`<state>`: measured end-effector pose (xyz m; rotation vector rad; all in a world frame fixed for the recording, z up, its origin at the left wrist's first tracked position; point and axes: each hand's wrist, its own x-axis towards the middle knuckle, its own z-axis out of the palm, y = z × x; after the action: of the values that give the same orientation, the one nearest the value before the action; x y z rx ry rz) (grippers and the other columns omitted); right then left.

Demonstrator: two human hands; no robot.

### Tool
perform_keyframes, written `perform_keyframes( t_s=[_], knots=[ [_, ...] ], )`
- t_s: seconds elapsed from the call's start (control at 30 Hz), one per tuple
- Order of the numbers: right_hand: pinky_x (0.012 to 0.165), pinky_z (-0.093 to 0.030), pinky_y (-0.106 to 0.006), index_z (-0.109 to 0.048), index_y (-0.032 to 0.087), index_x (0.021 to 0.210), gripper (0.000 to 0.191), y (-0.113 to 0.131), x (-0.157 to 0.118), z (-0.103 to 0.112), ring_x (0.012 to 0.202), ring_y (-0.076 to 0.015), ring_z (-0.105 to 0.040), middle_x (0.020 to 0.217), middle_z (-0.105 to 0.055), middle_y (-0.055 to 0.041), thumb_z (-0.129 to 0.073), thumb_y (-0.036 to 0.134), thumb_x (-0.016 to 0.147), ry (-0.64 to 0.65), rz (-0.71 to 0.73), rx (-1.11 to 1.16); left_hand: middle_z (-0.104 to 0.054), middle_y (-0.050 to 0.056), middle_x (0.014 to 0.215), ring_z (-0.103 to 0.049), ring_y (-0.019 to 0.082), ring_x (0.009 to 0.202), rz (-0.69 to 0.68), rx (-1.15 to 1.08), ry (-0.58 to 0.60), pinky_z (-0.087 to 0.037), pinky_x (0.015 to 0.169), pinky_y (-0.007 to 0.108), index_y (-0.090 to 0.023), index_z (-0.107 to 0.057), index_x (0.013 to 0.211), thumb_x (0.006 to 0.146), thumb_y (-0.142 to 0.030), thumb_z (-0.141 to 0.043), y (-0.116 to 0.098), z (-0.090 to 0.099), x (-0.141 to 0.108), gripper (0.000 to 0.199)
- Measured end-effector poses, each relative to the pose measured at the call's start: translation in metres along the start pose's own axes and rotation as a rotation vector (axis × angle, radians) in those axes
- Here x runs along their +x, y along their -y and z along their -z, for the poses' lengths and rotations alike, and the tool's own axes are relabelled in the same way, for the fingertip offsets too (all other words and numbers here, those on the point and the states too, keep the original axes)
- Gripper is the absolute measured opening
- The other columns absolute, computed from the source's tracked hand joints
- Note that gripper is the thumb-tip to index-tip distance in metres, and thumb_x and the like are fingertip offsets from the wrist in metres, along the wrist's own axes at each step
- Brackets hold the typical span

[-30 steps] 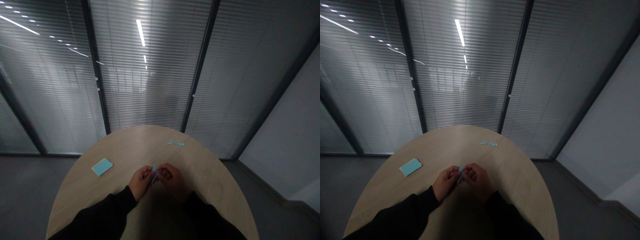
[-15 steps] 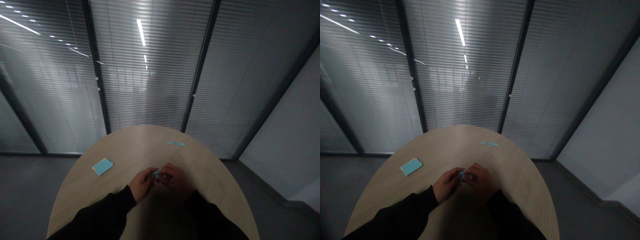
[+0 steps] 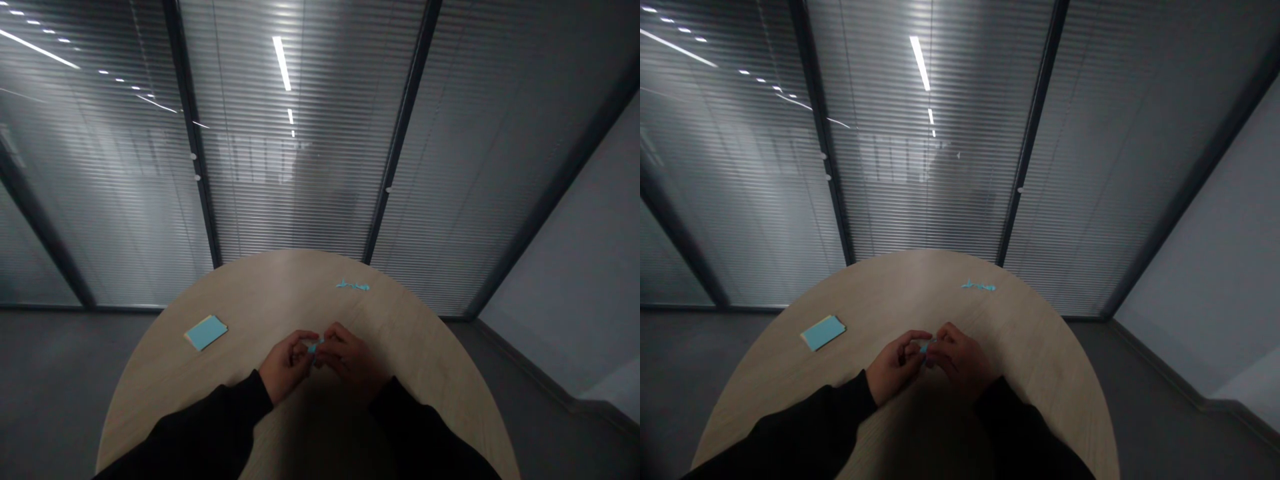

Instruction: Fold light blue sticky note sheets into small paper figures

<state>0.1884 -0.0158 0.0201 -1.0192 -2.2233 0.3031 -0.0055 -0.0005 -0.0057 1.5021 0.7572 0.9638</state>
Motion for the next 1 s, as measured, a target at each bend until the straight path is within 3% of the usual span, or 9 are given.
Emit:
perform_keyframes(
  t_s=[0.2, 0.37, 0.47, 0.6, 1.0],
  knots=[
    [0.078, -0.049, -0.029, -0.067, 0.021, 0.090, 0.018, 0.001, 0.001, -0.006, 0.085, -0.0149, -0.060, 0.112, -0.053, -0.0059, -0.051, 0.025, 0.097, -0.009, -0.032, -0.036, -0.061, -0.001, 0.073, -0.057, 0.011, 0.058, -0.022, -0.001, 0.011, -0.042, 0.056, 0.023, -0.016, -0.053, 0.120, 0.084, -0.035, -0.066, 0.001, -0.002, -0.002, 0.043],
    [0.086, -0.051, -0.034, -0.065, 0.021, 0.094, 0.014, -0.001, 0.001, -0.007, 0.097, -0.0184, -0.062, 0.127, -0.052, -0.0097, -0.053, 0.028, 0.096, -0.039, -0.051, 0.104, -0.061, 0.001, 0.079, -0.059, 0.012, 0.060, -0.031, -0.060, 0.027, -0.044, 0.057, 0.024, -0.017, -0.051, 0.120, 0.085, -0.035, -0.064, 0.007, -0.002, -0.001, 0.041],
    [0.077, -0.054, -0.031, -0.061, 0.020, 0.100, 0.015, -0.002, 0.000, -0.010, 0.093, -0.0186, -0.064, 0.111, -0.062, -0.0080, -0.057, 0.033, 0.093, -0.066, -0.100, 0.253, -0.061, -0.001, 0.075, -0.058, 0.011, 0.058, -0.023, -0.060, 0.017, -0.043, 0.057, 0.024, -0.017, -0.053, 0.116, 0.084, -0.037, -0.066, 0.009, -0.001, 0.000, 0.039],
    [0.069, -0.054, -0.029, -0.060, 0.020, 0.101, 0.018, 0.000, 0.000, -0.013, 0.078, -0.0173, -0.068, 0.089, -0.068, -0.0034, -0.061, 0.033, 0.090, -0.088, -0.276, 0.385, -0.062, 0.001, 0.076, -0.059, 0.012, 0.059, -0.023, -0.042, 0.018, -0.044, 0.058, 0.025, -0.017, -0.053, 0.119, 0.086, -0.039, -0.065, 0.009, -0.001, 0.001, 0.041],
    [0.066, -0.055, -0.029, -0.060, 0.019, 0.094, 0.023, -0.001, 0.001, -0.017, 0.071, -0.0169, -0.068, 0.077, -0.067, -0.0010, -0.069, 0.036, 0.082, -0.155, -0.389, 0.616, -0.062, 0.001, 0.077, -0.059, 0.012, 0.059, -0.023, -0.026, 0.012, -0.045, 0.057, 0.026, -0.016, -0.052, 0.119, 0.085, -0.040, -0.066, 0.004, -0.002, -0.001, 0.044]
  ],
)
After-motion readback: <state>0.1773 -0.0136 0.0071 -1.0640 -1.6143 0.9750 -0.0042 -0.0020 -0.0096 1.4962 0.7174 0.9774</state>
